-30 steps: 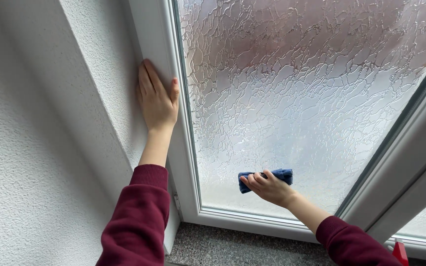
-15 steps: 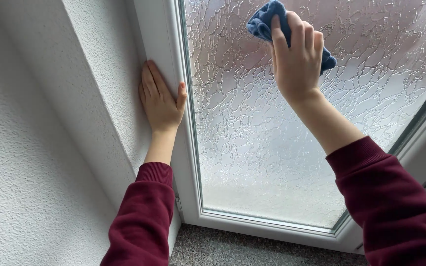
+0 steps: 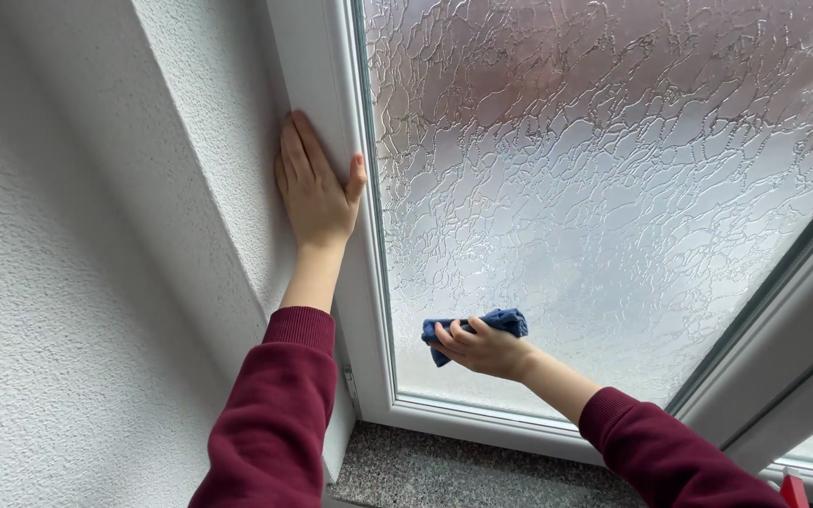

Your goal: Cleaning a frosted glass window pane using a blue cloth.

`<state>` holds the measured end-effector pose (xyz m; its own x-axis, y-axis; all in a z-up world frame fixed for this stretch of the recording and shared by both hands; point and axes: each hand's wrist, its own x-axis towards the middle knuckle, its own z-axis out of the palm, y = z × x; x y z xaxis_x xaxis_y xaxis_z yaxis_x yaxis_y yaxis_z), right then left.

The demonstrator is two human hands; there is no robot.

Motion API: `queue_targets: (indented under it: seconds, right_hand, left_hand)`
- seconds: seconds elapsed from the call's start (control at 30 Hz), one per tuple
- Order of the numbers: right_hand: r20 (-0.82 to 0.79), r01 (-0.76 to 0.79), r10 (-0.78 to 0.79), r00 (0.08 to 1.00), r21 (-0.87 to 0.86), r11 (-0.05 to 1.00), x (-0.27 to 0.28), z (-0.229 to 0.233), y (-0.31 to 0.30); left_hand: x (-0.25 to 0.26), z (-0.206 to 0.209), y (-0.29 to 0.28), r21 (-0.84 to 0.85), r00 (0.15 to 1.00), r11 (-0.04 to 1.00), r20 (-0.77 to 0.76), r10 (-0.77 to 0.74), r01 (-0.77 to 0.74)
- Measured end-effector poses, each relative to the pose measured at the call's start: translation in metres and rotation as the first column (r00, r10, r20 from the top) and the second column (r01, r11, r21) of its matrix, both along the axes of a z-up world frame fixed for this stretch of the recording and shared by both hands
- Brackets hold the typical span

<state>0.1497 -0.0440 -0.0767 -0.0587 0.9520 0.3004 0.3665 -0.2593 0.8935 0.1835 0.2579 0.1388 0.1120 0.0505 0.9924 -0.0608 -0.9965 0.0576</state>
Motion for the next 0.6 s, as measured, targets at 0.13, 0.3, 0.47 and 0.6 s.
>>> queue_targets:
  seconds: [0.13, 0.3, 0.47, 0.6]
  right_hand:
    - [-0.076, 0.056, -0.073, 0.994, -0.207, 0.977, -0.021, 0.018, -0.049]
    - [0.203, 0.181, -0.223, 0.953, 0.210, 0.961, -0.019, 0.168, -0.040]
    - [0.484, -0.157, -0.115, 0.868, 0.487, 0.859, 0.006, 0.330, 0.006]
    - [0.533, -0.289, -0.100, 0.840, 0.596, 0.749, 0.017, 0.368, 0.059]
  left_hand:
    - [-0.001, -0.001, 0.000, 0.016, 1.000, 1.000, 0.020, 0.012, -0.012]
    - [0.000, -0.001, -0.001, 0.035, 0.997, 0.999, 0.065, 0.030, -0.033]
    - [0.000, 0.003, -0.005, -0.026, 0.999, 0.999, 0.030, -0.022, 0.023]
    - [0.001, 0.003, -0.012, -0.100, 0.996, 0.991, 0.038, -0.082, 0.085]
